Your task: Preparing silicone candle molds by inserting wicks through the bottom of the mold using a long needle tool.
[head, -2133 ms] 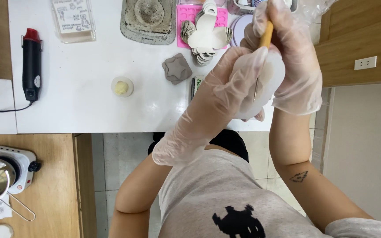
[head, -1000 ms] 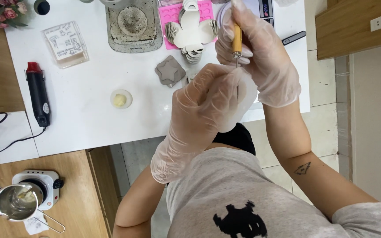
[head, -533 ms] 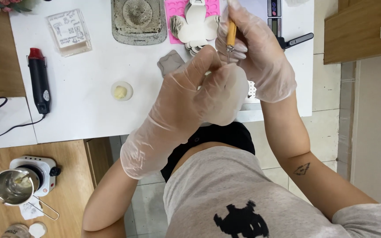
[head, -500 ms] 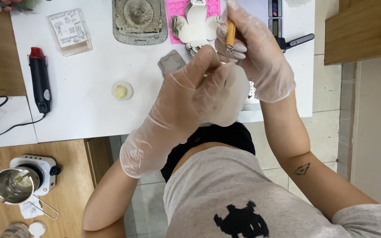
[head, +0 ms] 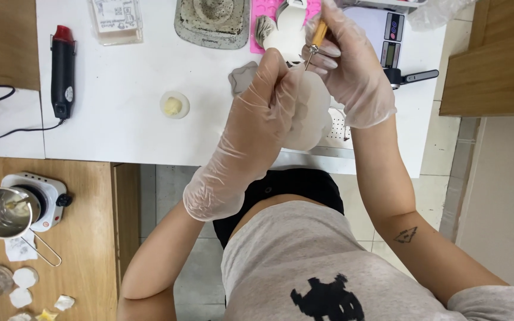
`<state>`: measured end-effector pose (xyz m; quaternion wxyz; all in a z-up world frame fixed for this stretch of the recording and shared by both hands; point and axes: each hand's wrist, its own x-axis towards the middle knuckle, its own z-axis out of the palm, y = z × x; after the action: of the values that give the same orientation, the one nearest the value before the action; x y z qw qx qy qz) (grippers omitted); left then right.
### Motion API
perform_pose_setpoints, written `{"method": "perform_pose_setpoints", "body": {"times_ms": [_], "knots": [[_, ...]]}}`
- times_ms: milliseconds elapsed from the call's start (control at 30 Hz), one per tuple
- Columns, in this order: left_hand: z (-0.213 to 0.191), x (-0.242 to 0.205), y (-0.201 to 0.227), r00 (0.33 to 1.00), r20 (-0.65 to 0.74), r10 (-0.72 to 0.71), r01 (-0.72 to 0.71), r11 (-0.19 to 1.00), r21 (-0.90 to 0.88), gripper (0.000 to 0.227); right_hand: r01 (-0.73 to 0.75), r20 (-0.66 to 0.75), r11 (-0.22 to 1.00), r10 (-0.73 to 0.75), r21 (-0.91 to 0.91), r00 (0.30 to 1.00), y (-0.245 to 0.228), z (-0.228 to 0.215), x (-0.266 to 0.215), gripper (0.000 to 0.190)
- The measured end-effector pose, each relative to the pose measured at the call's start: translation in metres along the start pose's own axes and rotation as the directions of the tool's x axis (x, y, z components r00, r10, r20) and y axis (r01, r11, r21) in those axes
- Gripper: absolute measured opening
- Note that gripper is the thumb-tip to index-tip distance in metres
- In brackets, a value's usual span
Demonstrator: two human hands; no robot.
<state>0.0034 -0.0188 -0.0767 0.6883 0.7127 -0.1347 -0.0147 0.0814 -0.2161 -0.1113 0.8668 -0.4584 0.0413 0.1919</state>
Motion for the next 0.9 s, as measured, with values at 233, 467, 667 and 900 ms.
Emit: {"method": "perform_pose_setpoints", "body": {"times_ms": [233,467,667,900], "knots": [[-0.021,-0.003,0.02,0.957,0.004,-0.289,0.288,0.953,-0.093,0.025,0.062,-0.106,0.991,-0.049,0.116,0.993,-0.008,-0.053,0.025,0.033],[-0.038,-0.01,0.007,0.971,-0.004,-0.24,0.236,0.958,-0.166,0.019,0.179,-0.265,0.962,-0.231,-0.206,0.936,-0.004,-0.081,0.04,0.022],[-0.072,-0.032,-0.032,0.956,-0.2,-0.213,0.209,0.977,-0.044,0.024,0.086,-0.28,0.901,-0.221,-0.426,0.934,0.028,-0.124,0.085,0.013],[-0.107,-0.065,-0.039,0.792,-0.526,-0.31,0.408,0.909,0.079,0.018,0.057,-0.007,0.101,-0.543,-0.993,0.839,0.093,-0.072,0.117,0.018]]}}
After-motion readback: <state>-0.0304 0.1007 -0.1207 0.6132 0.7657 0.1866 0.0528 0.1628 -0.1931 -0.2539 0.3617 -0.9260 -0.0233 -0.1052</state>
